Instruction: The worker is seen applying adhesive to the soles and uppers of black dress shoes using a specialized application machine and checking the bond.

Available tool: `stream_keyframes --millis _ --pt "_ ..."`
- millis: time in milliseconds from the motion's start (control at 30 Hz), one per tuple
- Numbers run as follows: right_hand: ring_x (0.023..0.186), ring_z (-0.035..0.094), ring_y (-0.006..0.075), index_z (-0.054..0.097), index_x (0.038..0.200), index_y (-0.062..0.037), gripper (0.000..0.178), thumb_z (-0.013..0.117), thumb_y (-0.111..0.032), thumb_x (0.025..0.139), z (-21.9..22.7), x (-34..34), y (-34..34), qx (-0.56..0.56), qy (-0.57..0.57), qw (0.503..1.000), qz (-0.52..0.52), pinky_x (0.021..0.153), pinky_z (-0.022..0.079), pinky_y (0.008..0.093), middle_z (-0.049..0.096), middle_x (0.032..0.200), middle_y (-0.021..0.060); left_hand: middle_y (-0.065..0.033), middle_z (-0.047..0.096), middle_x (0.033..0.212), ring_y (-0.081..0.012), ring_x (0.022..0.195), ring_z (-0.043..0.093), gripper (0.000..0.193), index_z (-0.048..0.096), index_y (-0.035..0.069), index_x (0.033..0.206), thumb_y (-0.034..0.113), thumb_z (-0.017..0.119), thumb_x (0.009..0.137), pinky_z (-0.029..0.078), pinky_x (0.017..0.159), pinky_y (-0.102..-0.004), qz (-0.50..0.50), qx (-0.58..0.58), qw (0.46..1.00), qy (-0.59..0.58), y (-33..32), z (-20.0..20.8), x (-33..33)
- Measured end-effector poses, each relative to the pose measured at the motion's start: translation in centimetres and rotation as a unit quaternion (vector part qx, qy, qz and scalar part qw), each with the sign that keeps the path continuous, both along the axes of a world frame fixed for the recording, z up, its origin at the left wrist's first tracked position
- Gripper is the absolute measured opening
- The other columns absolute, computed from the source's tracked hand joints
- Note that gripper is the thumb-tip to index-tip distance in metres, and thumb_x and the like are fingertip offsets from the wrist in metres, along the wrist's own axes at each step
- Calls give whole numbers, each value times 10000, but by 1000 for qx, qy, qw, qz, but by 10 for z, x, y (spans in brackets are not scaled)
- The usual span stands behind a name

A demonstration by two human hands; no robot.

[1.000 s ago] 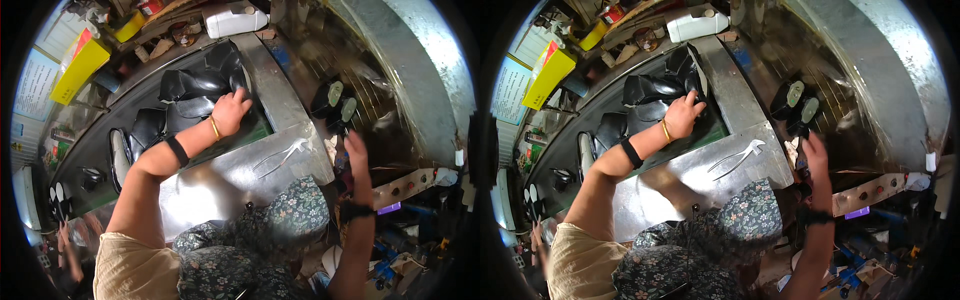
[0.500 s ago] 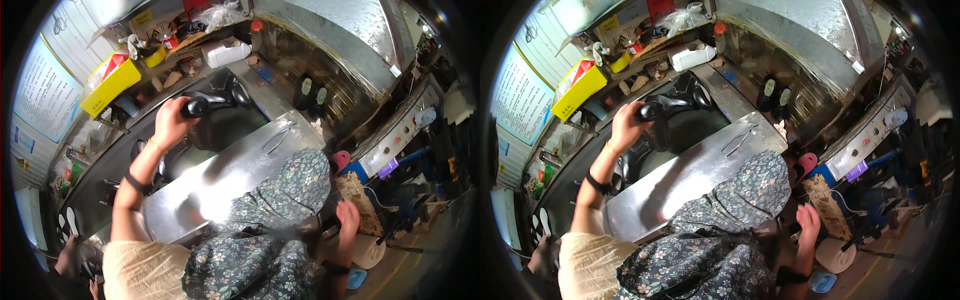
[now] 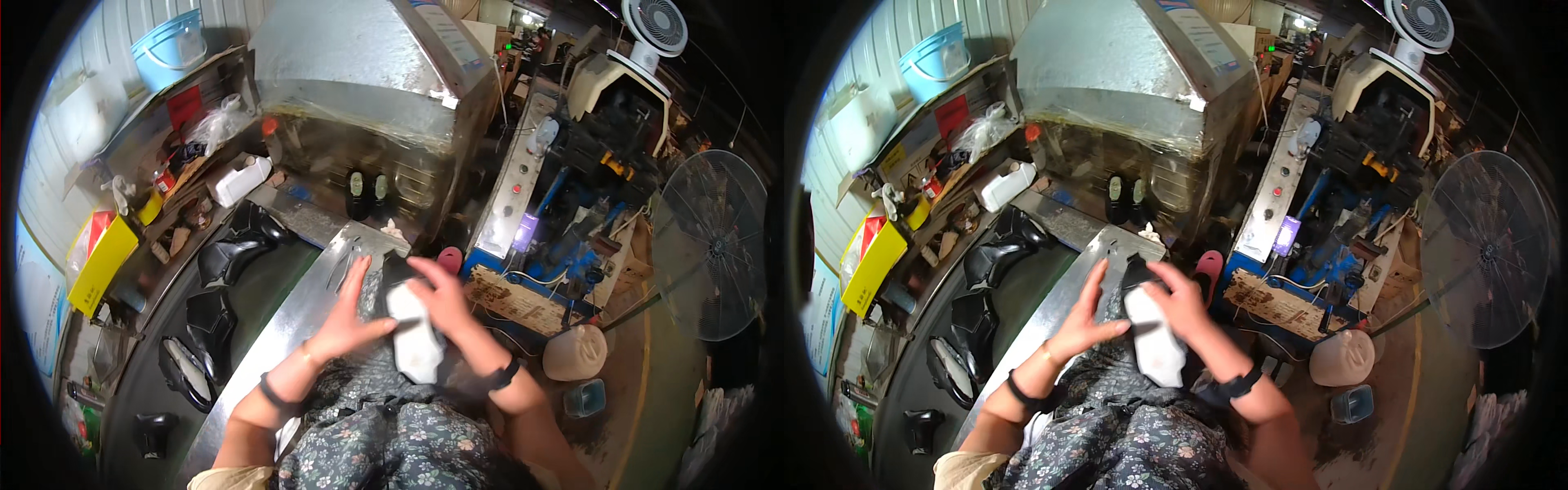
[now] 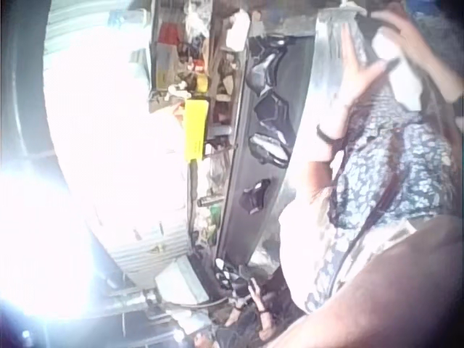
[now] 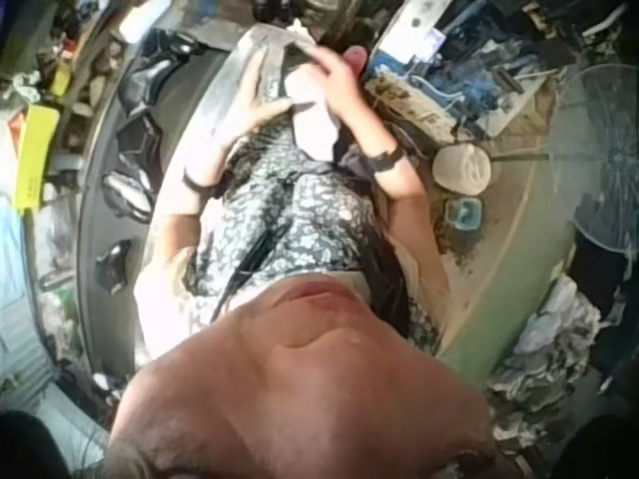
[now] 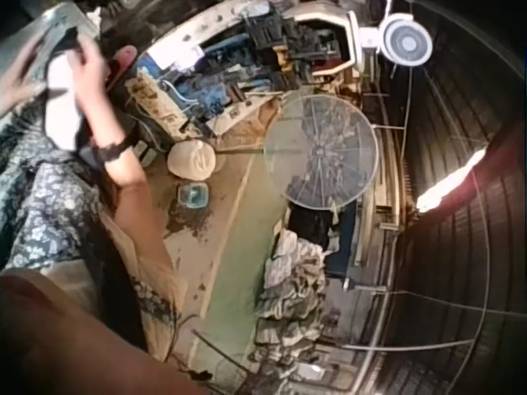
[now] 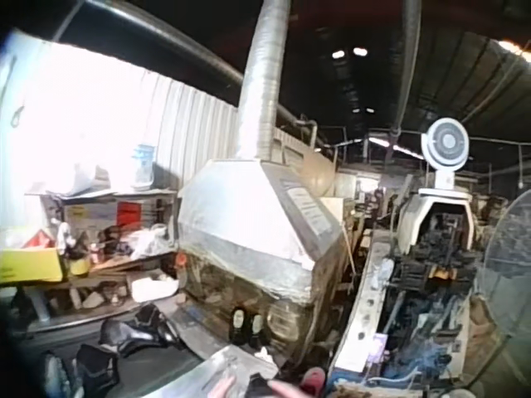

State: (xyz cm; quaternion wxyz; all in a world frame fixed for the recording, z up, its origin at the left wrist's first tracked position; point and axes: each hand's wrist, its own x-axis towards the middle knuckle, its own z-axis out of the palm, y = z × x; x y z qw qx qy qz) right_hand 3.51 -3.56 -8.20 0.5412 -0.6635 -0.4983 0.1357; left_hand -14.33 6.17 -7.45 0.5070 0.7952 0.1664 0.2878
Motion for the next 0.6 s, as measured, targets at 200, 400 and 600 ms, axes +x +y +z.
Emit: stream_keyframes --millis 200,400,600 --pt "1073 613 397 552 1300 -56 477 671 -239 876 1 10 -10 5 -96 990 102 900 506 407 605 1221 230 -212 334 1508 -301 1413 311 912 211 -11 1498 185 755 793 267 1145 -372 -32 -118 991 -50 3 -60 29" --pt "1047 640 350 647 1197 -85 427 726 -281 827 25 13 -12 34 -216 964 149 864 540 396 622 1218 197 -266 353 1482 -330 1401 344 888 306 -33 1461 199 799 760 307 1121 -409 -26 -63 997 -34 -6 -22 6" --pt "1150 606 320 648 1196 -51 388 695 -49 810 3 22 -7 -23 -95 988 119 950 493 377 625 1222 200 -273 201 1538 -357 1464 155 943 273 48 1480 250 816 736 200 1167 -433 13 -9 998 66 -3 -35 52"
